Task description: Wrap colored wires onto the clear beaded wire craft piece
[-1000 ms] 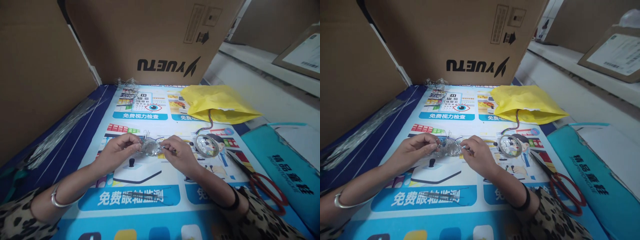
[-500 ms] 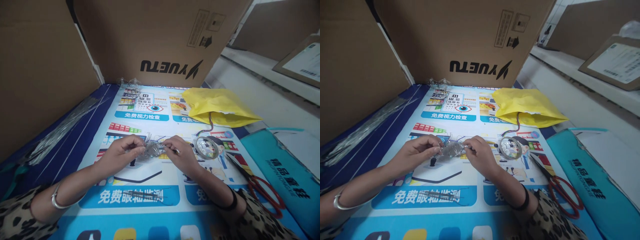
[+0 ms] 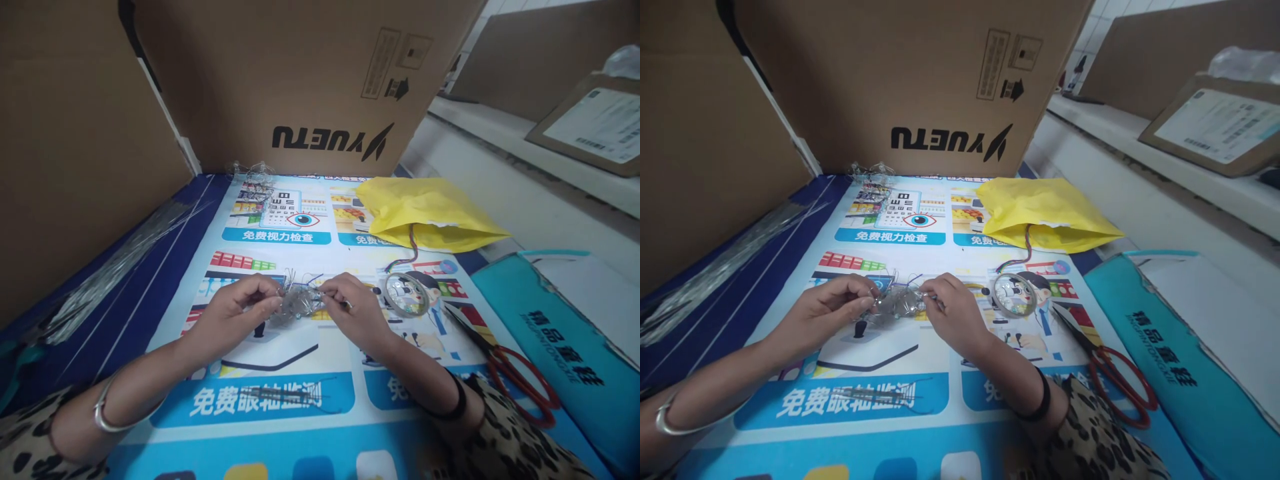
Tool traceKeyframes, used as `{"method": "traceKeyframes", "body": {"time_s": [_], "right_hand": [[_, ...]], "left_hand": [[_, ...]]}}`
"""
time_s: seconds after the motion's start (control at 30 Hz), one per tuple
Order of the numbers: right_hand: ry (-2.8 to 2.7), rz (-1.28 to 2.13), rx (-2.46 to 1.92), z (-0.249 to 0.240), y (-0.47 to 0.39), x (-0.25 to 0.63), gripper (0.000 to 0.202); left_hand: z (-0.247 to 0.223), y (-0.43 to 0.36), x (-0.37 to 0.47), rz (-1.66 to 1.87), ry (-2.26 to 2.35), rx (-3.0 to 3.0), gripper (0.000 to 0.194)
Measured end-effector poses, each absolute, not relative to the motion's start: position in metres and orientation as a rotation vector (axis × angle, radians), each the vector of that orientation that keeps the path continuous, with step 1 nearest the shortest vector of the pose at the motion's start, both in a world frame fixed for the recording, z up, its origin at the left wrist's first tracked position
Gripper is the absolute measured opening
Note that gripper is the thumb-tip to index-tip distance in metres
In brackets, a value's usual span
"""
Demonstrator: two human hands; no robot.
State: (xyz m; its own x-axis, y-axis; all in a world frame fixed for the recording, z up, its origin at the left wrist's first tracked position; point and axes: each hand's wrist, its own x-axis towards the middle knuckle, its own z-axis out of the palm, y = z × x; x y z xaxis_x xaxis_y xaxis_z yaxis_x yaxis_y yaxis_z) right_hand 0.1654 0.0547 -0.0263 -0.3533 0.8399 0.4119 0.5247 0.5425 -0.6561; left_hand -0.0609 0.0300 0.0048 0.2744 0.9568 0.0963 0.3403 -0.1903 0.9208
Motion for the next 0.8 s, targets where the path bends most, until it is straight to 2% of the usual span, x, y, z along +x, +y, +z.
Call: {"method": "traceKeyframes", "body": {"time_s": [0.4,0.8], "right_hand": [[-2.053,0.511,-1.035,-0.011,0.041,0.160,0.015],[-2.207,0.248,-1.130,-0.010,0.035,0.154,0.009]], "left_hand": [[0.004,0.028,-0.058,0.933,1.212,1.689,0.014],[0.006,0.023,-0.052,0.979,1.207,1.773,0.013]]}}
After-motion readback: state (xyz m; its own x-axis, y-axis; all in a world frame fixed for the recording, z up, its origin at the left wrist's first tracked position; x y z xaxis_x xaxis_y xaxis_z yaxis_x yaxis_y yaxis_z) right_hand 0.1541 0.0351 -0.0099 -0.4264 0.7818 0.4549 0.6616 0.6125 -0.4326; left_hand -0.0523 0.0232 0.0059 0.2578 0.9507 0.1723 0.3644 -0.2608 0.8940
